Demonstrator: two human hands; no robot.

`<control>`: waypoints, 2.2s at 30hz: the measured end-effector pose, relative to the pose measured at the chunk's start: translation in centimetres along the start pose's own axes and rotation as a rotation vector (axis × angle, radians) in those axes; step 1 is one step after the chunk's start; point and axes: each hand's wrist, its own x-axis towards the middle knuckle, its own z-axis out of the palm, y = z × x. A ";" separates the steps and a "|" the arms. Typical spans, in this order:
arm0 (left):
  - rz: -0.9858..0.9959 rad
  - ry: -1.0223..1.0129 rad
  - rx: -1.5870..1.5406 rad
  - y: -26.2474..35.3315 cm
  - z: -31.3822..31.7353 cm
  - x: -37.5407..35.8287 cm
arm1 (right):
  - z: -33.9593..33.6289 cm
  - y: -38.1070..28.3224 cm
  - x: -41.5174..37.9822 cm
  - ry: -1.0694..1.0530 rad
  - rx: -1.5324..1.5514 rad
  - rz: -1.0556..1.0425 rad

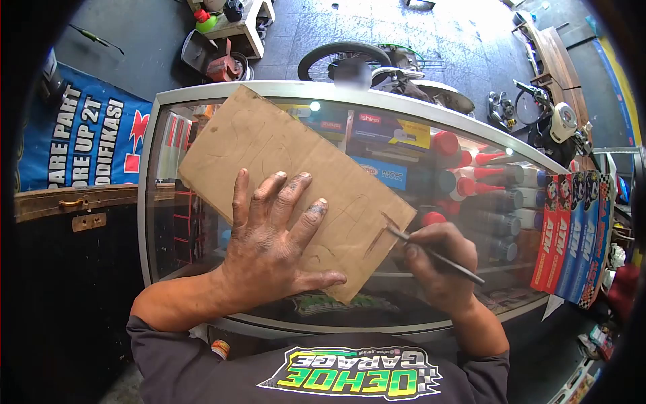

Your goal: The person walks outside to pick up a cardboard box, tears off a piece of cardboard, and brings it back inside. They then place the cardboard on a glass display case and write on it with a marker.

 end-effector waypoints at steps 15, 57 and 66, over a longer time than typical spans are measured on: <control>-0.006 0.018 -0.013 0.0 0.3 0.1 | -0.5 0.1 0.0 -0.062 0.041 -0.007; 0.051 0.045 -0.074 -3.3 -3.5 0.5 | 0.8 -3.0 2.0 -0.075 0.050 -0.166; -0.096 0.186 -0.168 -4.6 -3.7 0.0 | 2.9 -11.6 4.8 -0.322 0.026 -0.453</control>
